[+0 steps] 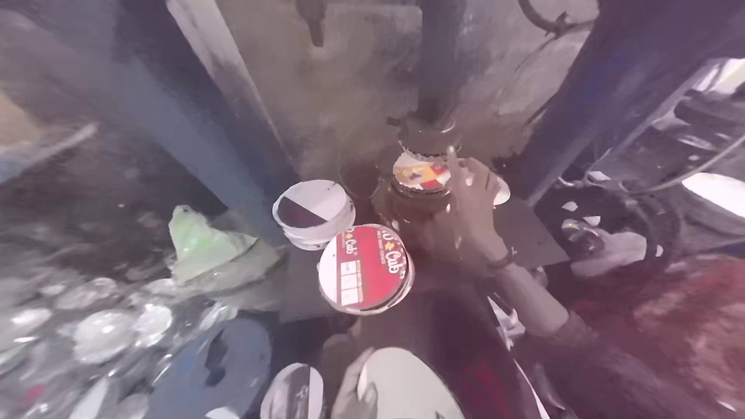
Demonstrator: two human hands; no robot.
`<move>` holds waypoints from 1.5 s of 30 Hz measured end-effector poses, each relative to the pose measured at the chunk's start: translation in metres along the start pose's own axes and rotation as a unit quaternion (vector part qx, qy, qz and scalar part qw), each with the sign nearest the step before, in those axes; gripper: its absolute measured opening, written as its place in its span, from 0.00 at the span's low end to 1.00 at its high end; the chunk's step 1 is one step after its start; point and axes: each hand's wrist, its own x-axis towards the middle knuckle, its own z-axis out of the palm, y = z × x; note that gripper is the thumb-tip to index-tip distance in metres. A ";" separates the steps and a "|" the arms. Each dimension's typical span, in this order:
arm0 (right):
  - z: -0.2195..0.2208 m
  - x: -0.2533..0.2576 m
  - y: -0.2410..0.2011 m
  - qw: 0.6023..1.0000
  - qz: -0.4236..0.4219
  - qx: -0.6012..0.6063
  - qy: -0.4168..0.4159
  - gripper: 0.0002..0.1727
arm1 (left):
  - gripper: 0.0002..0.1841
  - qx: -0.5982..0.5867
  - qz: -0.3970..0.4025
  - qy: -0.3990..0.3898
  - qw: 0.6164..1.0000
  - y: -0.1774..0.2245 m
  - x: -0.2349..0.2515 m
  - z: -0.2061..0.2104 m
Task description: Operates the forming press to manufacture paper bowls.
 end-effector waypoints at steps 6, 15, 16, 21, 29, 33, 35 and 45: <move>0.039 0.017 0.039 0.969 -0.091 -0.111 0.201 0.17 | 0.19 -0.041 -0.030 -0.047 0.998 -0.013 -0.008 -0.001; 0.022 0.018 0.036 0.981 -0.178 -0.068 0.035 0.13 | 0.19 -0.024 -0.020 -0.044 0.999 -0.008 -0.010 -0.004; 0.023 0.014 0.037 0.983 -0.170 -0.067 0.028 0.13 | 0.19 -0.027 -0.023 -0.045 0.998 -0.009 -0.011 -0.005; 0.024 0.016 0.027 0.984 -0.172 -0.024 -0.028 0.10 | 0.19 -0.055 -0.041 -0.067 0.995 -0.004 -0.014 -0.001; 0.010 0.008 0.025 0.969 -0.239 -0.037 -0.047 0.09 | 0.22 -0.032 -0.040 -0.085 0.995 -0.005 -0.014 0.001; -0.031 -0.066 0.046 0.983 -0.170 -0.055 -0.041 0.10 | 0.22 -0.008 -0.021 -0.041 0.999 0.006 0.002 0.019; -0.030 -0.097 0.074 0.988 -0.127 -0.062 -0.069 0.10 | 0.24 -0.004 -0.009 -0.044 0.999 0.006 0.023 0.043; -0.107 -0.075 0.069 0.871 0.177 0.381 -0.255 0.22 | 0.24 0.030 0.065 0.076 0.995 -0.024 0.144 0.164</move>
